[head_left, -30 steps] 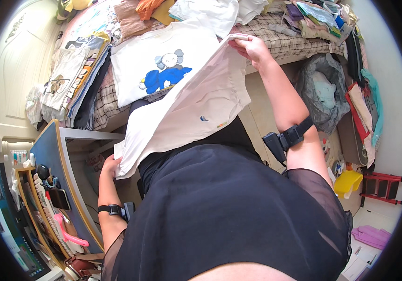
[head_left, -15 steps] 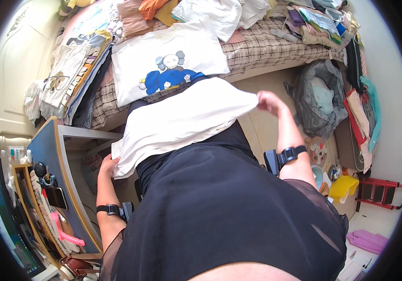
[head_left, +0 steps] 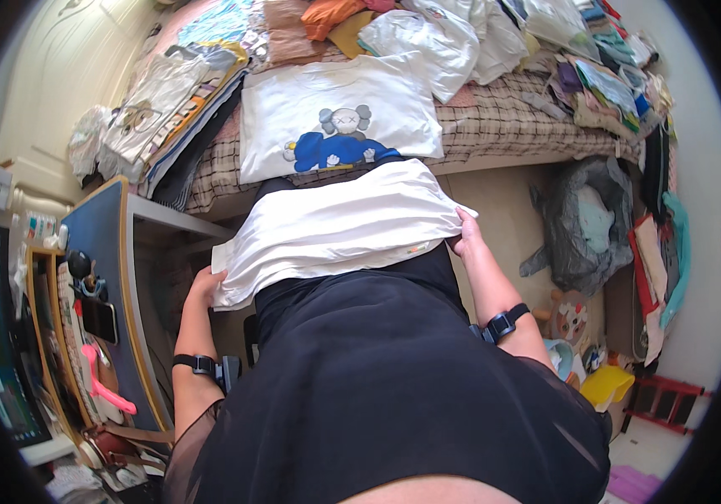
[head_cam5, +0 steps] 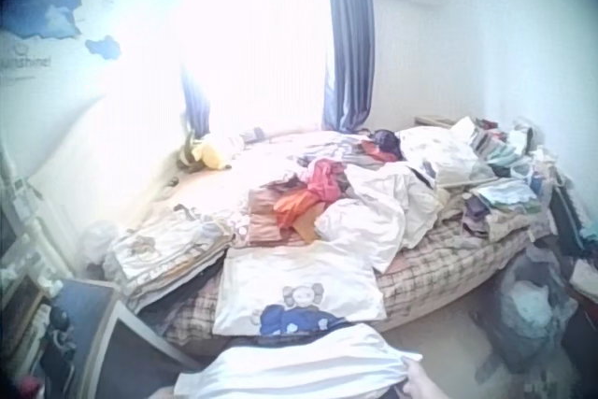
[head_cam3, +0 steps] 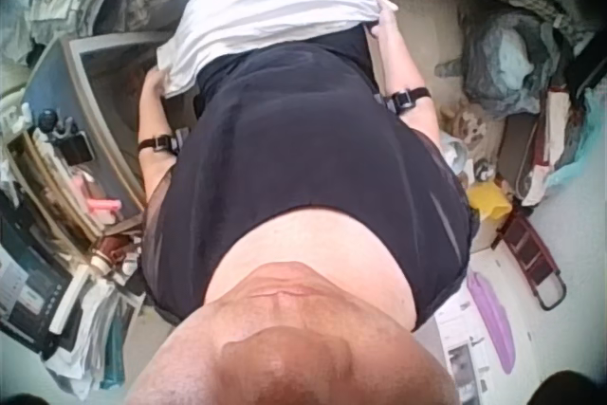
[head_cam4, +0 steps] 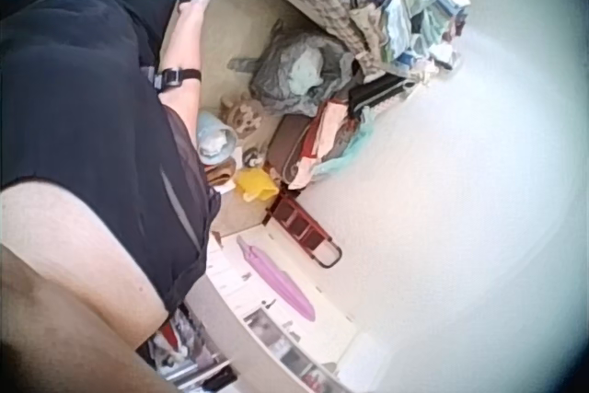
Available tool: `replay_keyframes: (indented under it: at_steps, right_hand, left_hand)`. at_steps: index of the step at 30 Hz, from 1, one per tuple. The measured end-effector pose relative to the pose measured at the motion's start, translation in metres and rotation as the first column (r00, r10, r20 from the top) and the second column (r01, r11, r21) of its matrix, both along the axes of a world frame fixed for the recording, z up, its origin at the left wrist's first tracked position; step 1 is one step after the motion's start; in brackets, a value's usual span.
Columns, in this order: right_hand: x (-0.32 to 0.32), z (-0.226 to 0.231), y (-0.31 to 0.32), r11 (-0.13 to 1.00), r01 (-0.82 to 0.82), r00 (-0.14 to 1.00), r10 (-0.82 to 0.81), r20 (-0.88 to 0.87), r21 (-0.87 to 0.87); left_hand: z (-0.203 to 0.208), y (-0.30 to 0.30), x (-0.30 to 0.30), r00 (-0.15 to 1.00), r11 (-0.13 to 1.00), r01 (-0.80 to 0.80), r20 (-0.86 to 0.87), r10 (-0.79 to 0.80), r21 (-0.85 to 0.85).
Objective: The recorder folds and stacks various pieces of clothing on a bed.
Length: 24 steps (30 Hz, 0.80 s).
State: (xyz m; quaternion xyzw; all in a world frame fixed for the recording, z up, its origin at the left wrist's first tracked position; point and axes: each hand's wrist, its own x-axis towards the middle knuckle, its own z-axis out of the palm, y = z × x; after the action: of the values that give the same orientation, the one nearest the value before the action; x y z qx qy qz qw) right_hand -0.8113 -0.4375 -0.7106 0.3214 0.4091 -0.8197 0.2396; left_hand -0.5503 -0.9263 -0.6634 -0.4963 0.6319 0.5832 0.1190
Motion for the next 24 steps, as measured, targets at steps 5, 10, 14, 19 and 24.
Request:
replay_keyframes:
  at_steps: [5,10,14,19,24]
  right_hand:
    - [-0.005,0.005,-0.019,0.736,0.296,0.952,-0.279,-0.126,0.608]
    - [-0.003,0.006,-0.006,0.985,0.054,0.995,-0.038,-0.097,0.165]
    - [-0.004,0.051,-0.014,0.991,-0.086,0.995,0.09,0.033,-0.107]
    - [-0.026,0.123,0.006,0.999,0.001,0.953,0.009,-0.303,0.032]
    - [-0.012,0.171,0.041,0.994,-0.109,0.872,0.083,-0.482,-0.026]
  left_hand:
    - [-0.022,-0.001,0.014,0.988,0.986,-0.156,-0.009,0.157,0.06]
    - [-0.028,0.007,0.024,0.959,0.947,-0.283,0.059,0.277,0.153]
    - [-0.021,0.004,0.036,0.951,0.942,-0.257,-0.117,0.286,0.216]
    - [0.045,-0.014,0.019,0.832,0.955,-0.247,-0.47,0.295,0.162]
    - [0.088,0.003,0.012,0.773,0.943,-0.143,-0.561,0.296,0.301]
